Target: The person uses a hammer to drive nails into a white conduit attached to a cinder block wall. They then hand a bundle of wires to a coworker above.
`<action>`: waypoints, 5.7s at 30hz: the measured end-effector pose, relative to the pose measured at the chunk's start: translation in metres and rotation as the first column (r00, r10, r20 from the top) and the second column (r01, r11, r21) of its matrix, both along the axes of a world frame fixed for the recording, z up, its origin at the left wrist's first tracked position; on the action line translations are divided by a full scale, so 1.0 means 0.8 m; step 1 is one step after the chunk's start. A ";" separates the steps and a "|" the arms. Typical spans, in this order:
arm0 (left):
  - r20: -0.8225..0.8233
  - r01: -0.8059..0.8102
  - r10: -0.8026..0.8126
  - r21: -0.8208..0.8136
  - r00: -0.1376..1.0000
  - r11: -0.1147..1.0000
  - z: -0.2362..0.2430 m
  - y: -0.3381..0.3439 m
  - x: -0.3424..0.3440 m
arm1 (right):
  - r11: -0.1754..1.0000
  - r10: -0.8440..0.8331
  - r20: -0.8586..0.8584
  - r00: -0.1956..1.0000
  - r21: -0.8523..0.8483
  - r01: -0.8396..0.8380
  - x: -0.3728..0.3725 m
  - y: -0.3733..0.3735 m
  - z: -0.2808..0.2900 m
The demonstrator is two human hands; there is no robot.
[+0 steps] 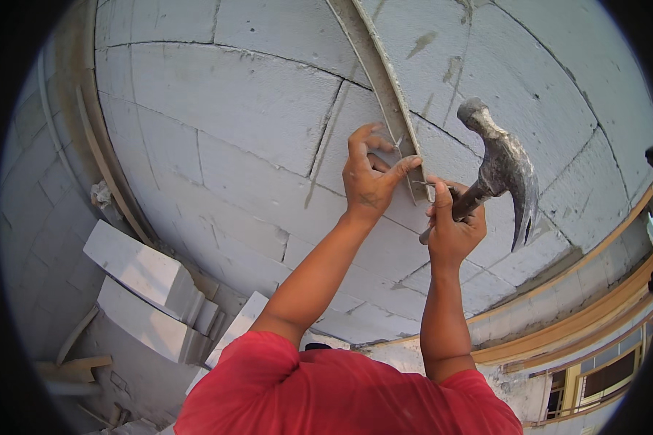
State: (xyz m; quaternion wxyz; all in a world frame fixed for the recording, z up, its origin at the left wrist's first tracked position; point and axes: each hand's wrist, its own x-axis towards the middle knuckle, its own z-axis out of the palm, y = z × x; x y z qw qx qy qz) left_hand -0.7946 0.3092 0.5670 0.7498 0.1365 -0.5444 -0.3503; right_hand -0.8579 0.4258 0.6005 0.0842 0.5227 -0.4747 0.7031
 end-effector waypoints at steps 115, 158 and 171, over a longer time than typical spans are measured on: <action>0.323 -0.446 0.587 -0.415 0.742 0.793 -0.035 0.045 -0.007 | 0.997 0.017 -0.148 0.989 0.075 -0.006 -0.033 0.004 -0.021; 0.109 -0.526 0.621 -0.431 0.776 0.733 -0.031 0.037 -0.024 | 0.908 0.174 0.227 0.958 0.339 -0.245 -0.075 0.172 -0.043; 0.002 -0.569 0.621 -0.398 0.784 0.719 -0.045 0.026 -0.028 | 0.841 0.098 -0.808 0.581 0.379 0.386 -0.092 0.184 0.039</action>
